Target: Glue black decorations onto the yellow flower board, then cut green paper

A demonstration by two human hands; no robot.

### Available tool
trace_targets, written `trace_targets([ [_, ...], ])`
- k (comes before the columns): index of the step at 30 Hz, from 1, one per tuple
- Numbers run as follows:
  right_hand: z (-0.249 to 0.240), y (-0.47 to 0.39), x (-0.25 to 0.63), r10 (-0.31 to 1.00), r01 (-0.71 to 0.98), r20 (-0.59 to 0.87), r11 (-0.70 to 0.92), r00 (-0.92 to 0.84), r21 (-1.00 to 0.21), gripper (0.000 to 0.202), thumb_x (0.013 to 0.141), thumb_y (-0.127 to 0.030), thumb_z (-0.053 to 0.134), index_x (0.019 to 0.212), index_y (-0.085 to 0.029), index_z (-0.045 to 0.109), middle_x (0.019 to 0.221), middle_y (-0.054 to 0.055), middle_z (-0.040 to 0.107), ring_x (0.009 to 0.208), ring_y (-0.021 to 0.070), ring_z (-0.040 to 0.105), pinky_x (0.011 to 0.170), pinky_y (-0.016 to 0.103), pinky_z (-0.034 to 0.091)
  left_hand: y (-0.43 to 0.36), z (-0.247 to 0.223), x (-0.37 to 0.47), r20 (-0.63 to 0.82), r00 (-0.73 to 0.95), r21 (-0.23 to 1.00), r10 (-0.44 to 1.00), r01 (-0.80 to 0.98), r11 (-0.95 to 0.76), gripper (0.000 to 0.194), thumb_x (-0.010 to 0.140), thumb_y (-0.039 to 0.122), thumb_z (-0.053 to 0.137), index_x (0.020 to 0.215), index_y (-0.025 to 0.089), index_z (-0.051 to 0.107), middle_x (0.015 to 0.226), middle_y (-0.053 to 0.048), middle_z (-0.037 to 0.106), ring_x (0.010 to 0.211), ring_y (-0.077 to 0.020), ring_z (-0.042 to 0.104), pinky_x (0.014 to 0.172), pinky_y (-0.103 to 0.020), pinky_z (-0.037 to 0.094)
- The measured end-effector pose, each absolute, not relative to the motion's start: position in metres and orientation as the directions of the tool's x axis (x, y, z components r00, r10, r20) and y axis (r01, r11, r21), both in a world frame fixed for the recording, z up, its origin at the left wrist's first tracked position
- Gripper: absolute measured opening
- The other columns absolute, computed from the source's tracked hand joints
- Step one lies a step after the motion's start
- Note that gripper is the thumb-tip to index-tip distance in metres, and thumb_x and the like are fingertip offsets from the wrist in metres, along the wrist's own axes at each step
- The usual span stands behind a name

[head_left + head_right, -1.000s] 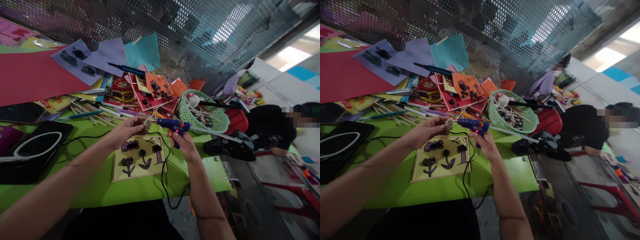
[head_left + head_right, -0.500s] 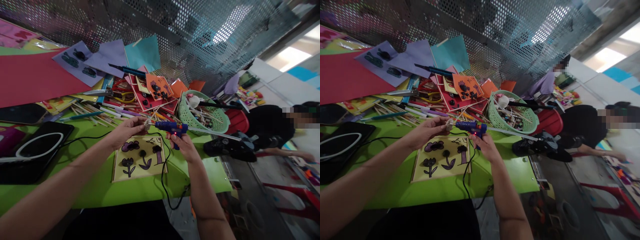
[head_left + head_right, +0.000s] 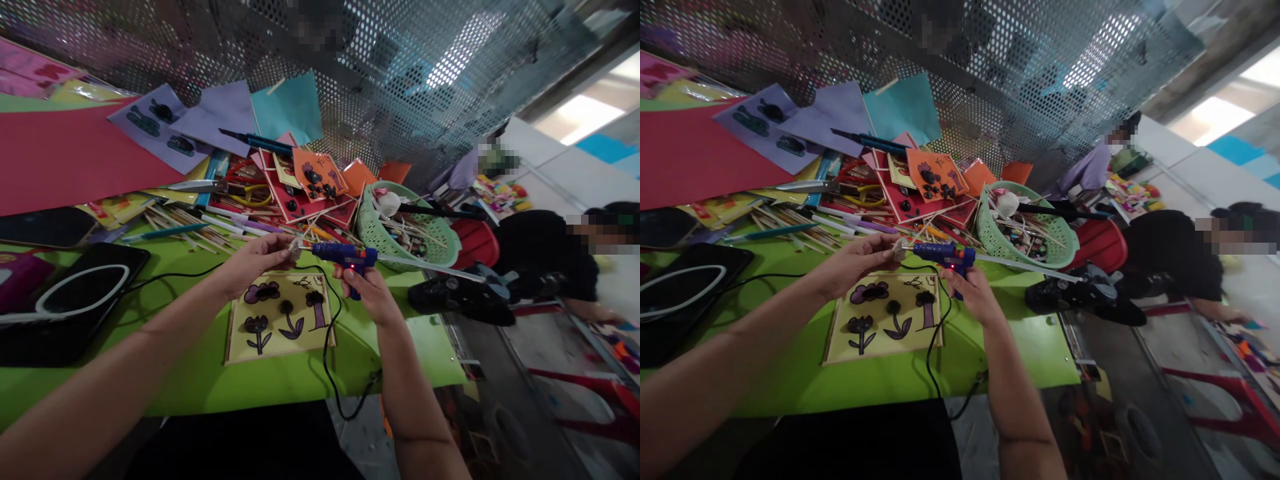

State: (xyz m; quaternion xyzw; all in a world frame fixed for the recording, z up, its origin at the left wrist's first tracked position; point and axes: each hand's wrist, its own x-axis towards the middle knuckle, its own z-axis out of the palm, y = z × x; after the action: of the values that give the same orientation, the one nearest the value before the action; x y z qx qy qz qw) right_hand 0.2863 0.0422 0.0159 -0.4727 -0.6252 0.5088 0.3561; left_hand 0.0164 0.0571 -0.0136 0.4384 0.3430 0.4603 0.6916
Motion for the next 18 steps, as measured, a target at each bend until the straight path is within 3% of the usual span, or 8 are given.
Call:
trace_targets([
  [18,0.009,0.0416,0.2911,0.951,0.31,-0.037,0.064,-0.308,-0.948,0.045,0.085,-0.063,0.07,0.082,-0.019,0.067,0.062,-0.001,0.058,0.057,0.0136,0.051,0.057,0.028,0.039,0.0567,-0.0106,0.0175,-0.067,0.309,0.905,0.949,-0.381,0.188,0.029,0.086,0.023,0.075,0.114,0.02,0.068,0.104,-0.003,0.072,0.087,-0.0129,0.066,0.092,-0.031,0.054],
])
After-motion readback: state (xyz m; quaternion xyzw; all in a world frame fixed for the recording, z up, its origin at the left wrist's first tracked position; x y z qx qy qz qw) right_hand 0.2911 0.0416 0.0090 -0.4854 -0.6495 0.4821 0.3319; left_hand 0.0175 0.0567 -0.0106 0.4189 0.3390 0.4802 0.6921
